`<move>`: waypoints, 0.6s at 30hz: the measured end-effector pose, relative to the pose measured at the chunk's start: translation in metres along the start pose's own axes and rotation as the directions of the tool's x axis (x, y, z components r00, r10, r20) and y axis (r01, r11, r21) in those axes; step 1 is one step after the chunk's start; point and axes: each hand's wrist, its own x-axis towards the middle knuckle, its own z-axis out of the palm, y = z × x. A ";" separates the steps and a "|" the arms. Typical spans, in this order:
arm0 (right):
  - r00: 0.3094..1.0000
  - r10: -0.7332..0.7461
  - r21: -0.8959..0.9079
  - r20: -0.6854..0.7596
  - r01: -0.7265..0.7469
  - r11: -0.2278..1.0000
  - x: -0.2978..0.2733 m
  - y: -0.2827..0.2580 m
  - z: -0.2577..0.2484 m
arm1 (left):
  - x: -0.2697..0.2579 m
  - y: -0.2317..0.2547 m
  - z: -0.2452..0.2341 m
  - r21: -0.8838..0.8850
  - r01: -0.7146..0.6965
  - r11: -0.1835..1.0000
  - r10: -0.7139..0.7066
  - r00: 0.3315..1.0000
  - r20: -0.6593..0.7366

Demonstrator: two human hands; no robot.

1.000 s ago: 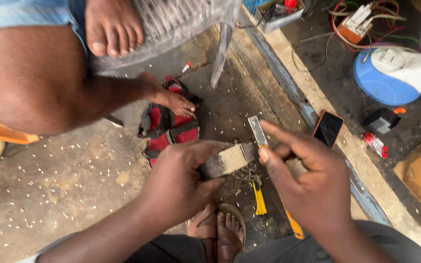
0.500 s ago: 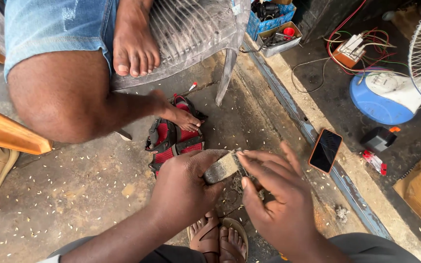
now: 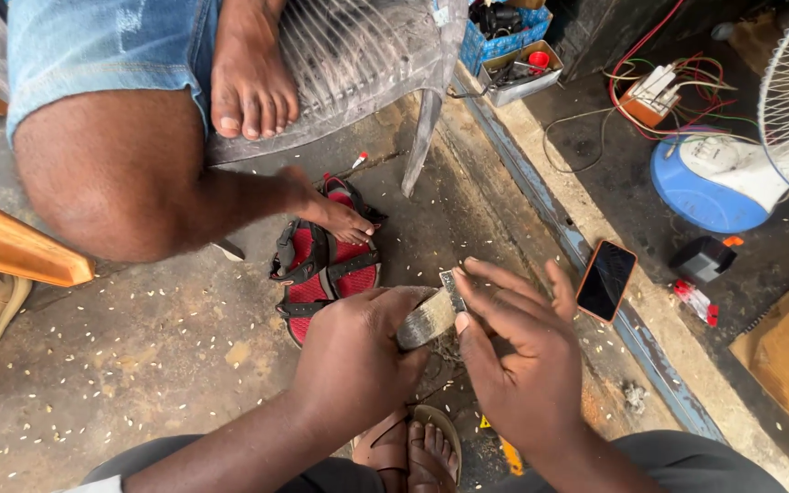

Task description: Cleaning and inspecting small motorcycle or mechanical parts using a file and small tools.

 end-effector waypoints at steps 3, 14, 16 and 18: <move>0.995 -0.091 0.030 -0.043 0.093 0.995 -0.004 -0.001 0.002 | 0.002 0.003 -0.002 0.000 0.027 1.000 -0.027 0.999 0.024; 0.996 -0.086 -0.001 -0.029 0.086 0.996 -0.005 0.001 0.002 | 0.000 0.004 0.000 0.026 0.071 0.997 -0.072 0.996 0.046; 0.999 -0.017 0.079 -0.027 0.019 0.997 -0.007 0.008 0.002 | -0.003 0.002 0.003 0.024 0.021 1.000 -0.021 1.000 0.019; 0.999 0.043 0.160 -0.027 -0.038 0.986 -0.006 0.005 0.001 | -0.001 0.004 0.001 0.029 -0.036 0.999 0.037 0.999 -0.017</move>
